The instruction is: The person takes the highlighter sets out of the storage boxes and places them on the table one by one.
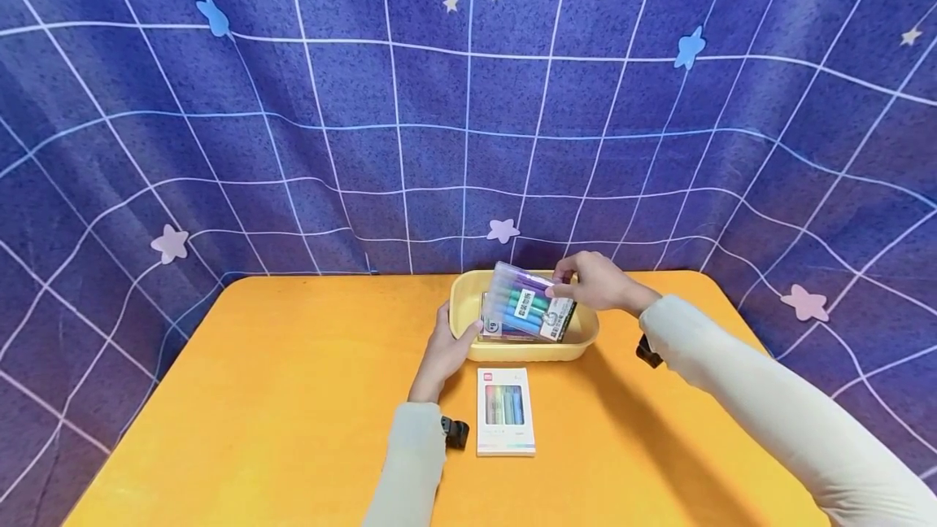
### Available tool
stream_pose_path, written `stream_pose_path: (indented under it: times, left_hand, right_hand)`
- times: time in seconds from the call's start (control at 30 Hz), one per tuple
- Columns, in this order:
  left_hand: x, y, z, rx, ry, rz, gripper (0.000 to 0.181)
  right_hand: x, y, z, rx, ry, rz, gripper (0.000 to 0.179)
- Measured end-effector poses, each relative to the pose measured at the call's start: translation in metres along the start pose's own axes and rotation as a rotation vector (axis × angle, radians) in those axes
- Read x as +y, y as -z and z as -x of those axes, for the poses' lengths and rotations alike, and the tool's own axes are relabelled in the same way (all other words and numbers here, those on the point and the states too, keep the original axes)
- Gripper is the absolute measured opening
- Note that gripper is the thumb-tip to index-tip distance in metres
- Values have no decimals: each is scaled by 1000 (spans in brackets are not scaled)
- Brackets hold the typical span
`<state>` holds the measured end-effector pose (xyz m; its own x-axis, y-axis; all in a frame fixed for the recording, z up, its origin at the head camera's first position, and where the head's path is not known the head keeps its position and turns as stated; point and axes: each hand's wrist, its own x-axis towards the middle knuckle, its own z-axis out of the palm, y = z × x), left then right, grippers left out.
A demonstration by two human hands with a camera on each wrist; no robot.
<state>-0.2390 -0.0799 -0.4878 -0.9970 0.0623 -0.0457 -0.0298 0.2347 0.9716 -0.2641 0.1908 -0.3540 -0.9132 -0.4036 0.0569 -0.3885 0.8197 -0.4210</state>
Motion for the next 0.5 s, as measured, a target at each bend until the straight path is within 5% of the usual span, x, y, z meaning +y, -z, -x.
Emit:
stream_pose_path:
  times: [0.5]
  left_hand:
    - [1,0,2,-11,10,-6,79]
  right_hand:
    - [0,9,5,11,-9,17,19]
